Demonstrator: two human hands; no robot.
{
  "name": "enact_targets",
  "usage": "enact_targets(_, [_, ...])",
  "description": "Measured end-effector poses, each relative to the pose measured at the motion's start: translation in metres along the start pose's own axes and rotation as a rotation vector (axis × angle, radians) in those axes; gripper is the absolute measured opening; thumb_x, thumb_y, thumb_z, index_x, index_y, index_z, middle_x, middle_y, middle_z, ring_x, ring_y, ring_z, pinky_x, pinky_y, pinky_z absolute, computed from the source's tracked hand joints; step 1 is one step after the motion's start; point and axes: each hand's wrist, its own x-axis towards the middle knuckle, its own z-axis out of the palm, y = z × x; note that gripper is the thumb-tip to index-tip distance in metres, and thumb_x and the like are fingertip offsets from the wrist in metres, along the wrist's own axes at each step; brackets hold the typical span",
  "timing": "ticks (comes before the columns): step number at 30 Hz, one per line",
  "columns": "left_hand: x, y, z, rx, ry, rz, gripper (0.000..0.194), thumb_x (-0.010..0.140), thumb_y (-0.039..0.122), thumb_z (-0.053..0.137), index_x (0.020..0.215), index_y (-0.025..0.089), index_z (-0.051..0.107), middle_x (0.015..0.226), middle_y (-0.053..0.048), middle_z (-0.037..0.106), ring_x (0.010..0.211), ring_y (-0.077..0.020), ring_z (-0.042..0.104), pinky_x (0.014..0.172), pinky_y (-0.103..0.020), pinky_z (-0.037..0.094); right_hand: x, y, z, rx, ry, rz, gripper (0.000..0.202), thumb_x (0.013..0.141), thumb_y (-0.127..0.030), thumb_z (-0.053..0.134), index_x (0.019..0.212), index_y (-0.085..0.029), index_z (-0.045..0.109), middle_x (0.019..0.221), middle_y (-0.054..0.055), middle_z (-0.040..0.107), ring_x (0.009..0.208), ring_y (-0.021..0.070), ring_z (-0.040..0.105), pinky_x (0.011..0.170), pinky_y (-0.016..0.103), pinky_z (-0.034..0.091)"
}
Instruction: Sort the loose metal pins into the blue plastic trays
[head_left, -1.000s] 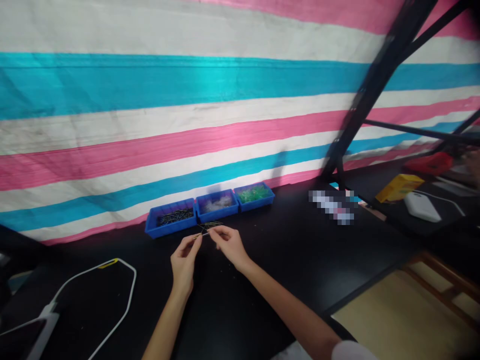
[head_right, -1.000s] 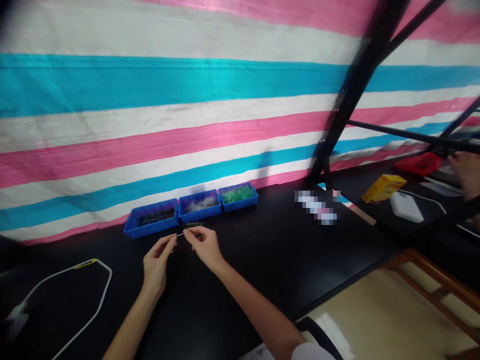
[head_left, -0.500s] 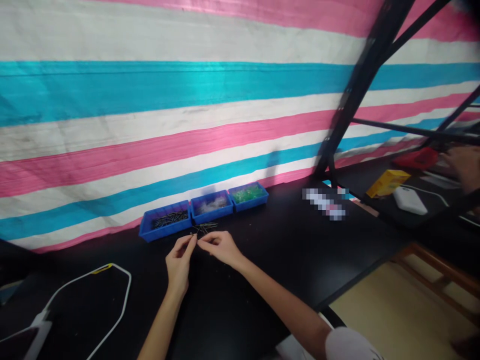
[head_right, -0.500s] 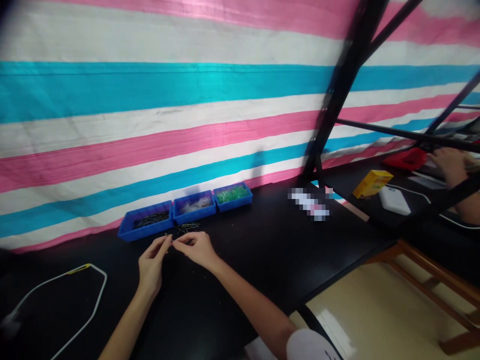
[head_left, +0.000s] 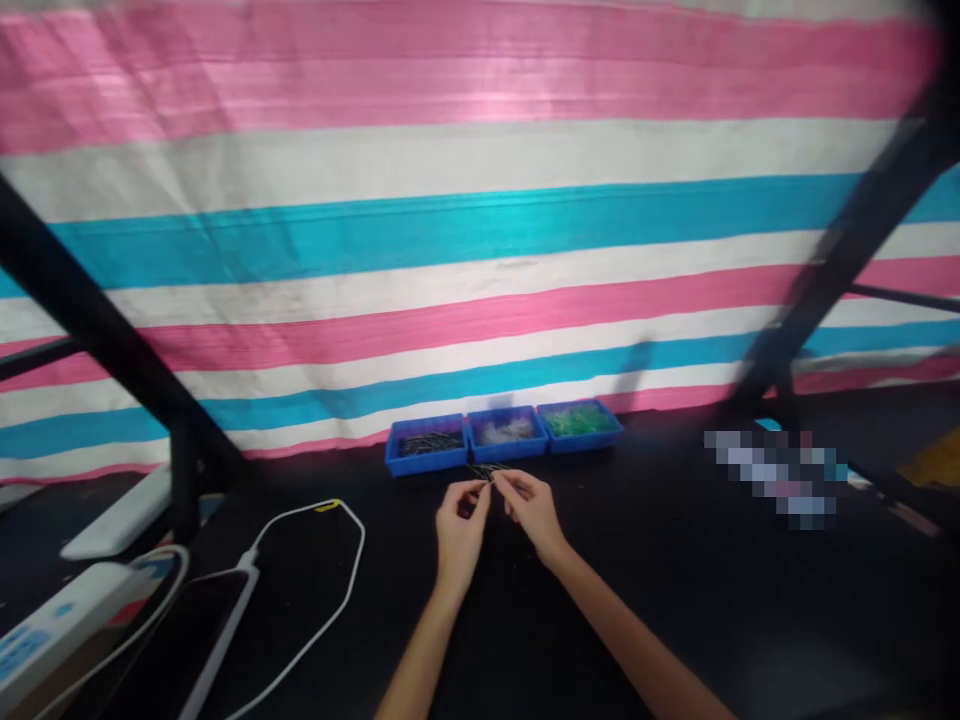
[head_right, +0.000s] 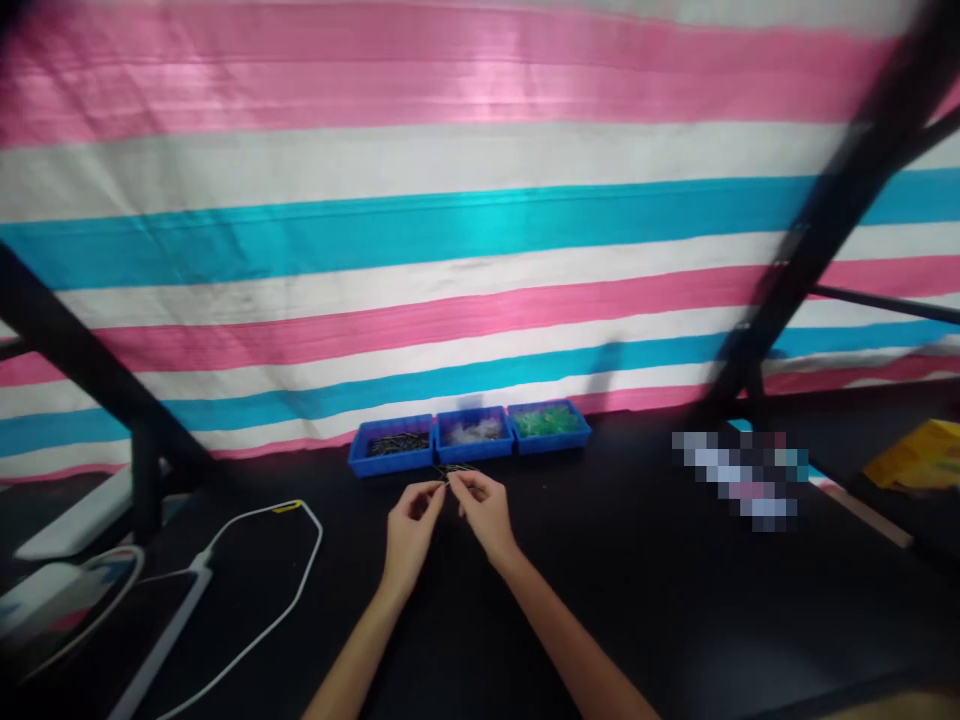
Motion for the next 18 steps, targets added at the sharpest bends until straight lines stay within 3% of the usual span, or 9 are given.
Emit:
enact_targets(5, [0.003,-0.007,-0.007,-0.096,0.127,-0.176,0.043,0.076,0.04,0.053,0.111,0.015,0.055,0.098,-0.011,0.06,0.078,-0.0151,0.057,0.072,-0.027,0.045,0.019,0.0,0.019,-0.066,-0.138,0.02,0.036,0.067,-0.042,0.063,0.086,-0.012,0.068,0.07,0.007,0.066,0.04,0.0064,0.044,0.035,0.02,0.034])
enact_targets(11, [0.007,-0.011,-0.011,-0.127,0.23,-0.21,0.039,0.077,0.035,0.049,0.112,0.017,0.051,0.094,-0.006,0.058,0.079,-0.0137,0.055,0.074,-0.026,0.044,0.051,-0.021,0.04,-0.068,-0.265,0.017,0.039,0.067,-0.037,0.063,0.099,-0.016,0.066,0.089,0.009,0.068,0.057,0.0121,0.06,0.041,0.02,0.042])
enact_targets(13, [0.008,-0.012,-0.01,-0.108,0.199,-0.205,0.038,0.076,0.033,0.05,0.11,0.015,0.053,0.088,-0.005,0.059,0.076,-0.0133,0.055,0.074,-0.026,0.044,0.053,-0.019,0.034,-0.177,-0.246,-0.032,0.034,0.069,-0.036,0.061,0.095,-0.015,0.067,0.083,0.008,0.068,0.061,0.0148,0.062,0.042,0.02,0.042])
enact_targets(16, [0.007,-0.013,-0.009,-0.049,0.045,-0.186,0.033,0.077,0.031,0.047,0.104,0.014,0.058,0.088,-0.007,0.062,0.078,-0.0147,0.056,0.074,-0.027,0.044,0.044,-0.007,0.013,-0.455,-0.156,-0.164,0.024,0.07,-0.032,0.059,0.084,-0.016,0.07,0.064,0.005,0.067,0.054,0.0143,0.059,0.048,0.023,0.043])
enact_targets(18, [0.006,-0.013,-0.008,0.038,-0.056,-0.147,0.03,0.08,0.031,0.044,0.098,0.015,0.062,0.091,-0.008,0.063,0.08,-0.016,0.057,0.075,-0.029,0.043,0.034,0.001,-0.005,-0.623,-0.077,-0.229,0.02,0.07,-0.03,0.059,0.082,-0.019,0.071,0.068,0.003,0.067,0.052,0.0122,0.057,0.051,0.023,0.042])
